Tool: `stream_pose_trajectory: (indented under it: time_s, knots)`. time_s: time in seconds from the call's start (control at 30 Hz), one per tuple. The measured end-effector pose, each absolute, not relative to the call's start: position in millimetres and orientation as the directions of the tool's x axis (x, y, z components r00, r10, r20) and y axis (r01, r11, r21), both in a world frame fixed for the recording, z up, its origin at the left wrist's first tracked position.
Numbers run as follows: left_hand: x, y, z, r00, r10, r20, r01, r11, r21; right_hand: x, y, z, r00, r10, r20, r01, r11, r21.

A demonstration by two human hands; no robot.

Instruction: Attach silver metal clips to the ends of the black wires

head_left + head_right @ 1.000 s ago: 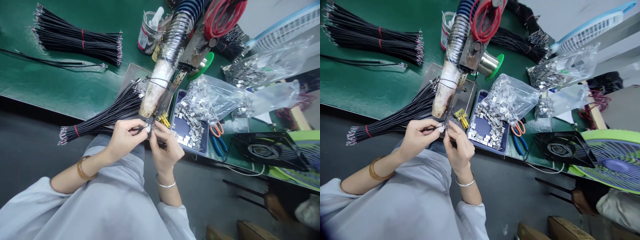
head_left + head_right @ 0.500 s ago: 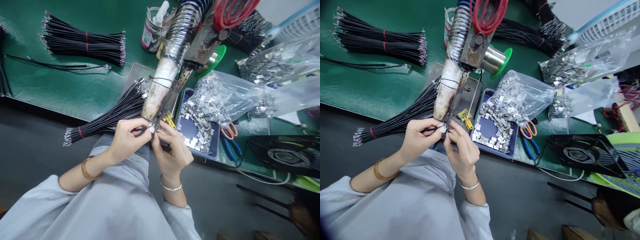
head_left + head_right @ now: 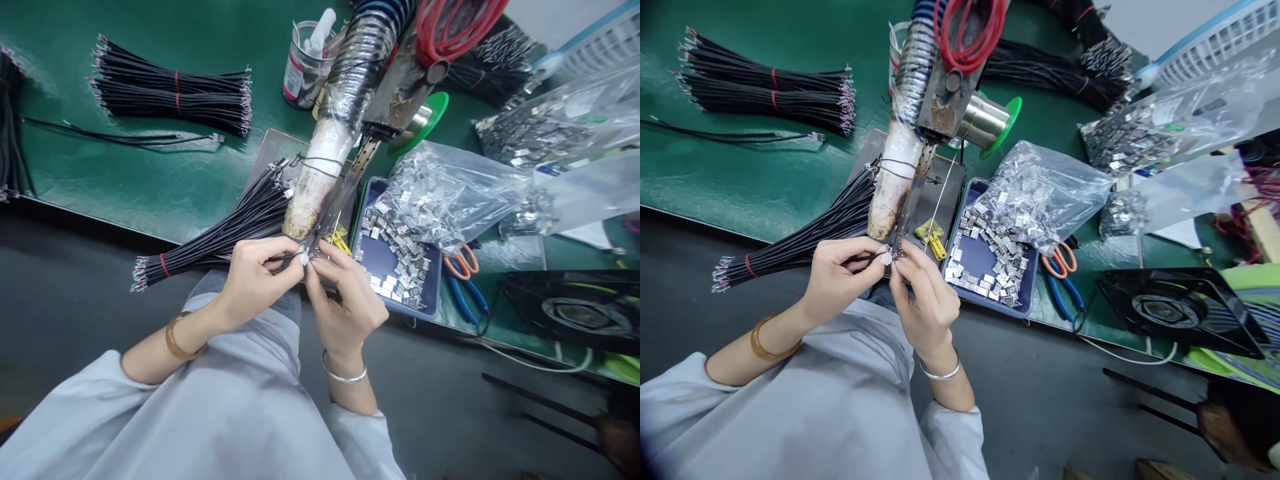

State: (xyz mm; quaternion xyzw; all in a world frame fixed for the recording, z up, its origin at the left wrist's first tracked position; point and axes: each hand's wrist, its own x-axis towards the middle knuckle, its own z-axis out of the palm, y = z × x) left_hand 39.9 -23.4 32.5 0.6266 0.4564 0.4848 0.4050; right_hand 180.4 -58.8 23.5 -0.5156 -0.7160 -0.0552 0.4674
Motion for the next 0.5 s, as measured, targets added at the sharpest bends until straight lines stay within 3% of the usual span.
stream_pose_trajectory:
  time_s: [0.33,0.5]
  knots:
    - [38.3,-25.8,29.0,0.157,0.983,0.091,0.173,-0.118,0.978,185.6,-62.2,20.7,-0.124,0.685,0.718,0.79,0.506,-0.346]
    - [39.2,-27.6,27.2,0.167,0.979,0.12,0.208,-0.154,0.966,191.8,-65.2,16.5,-0.032,0.74,0.672,0.724,0.481,-0.495]
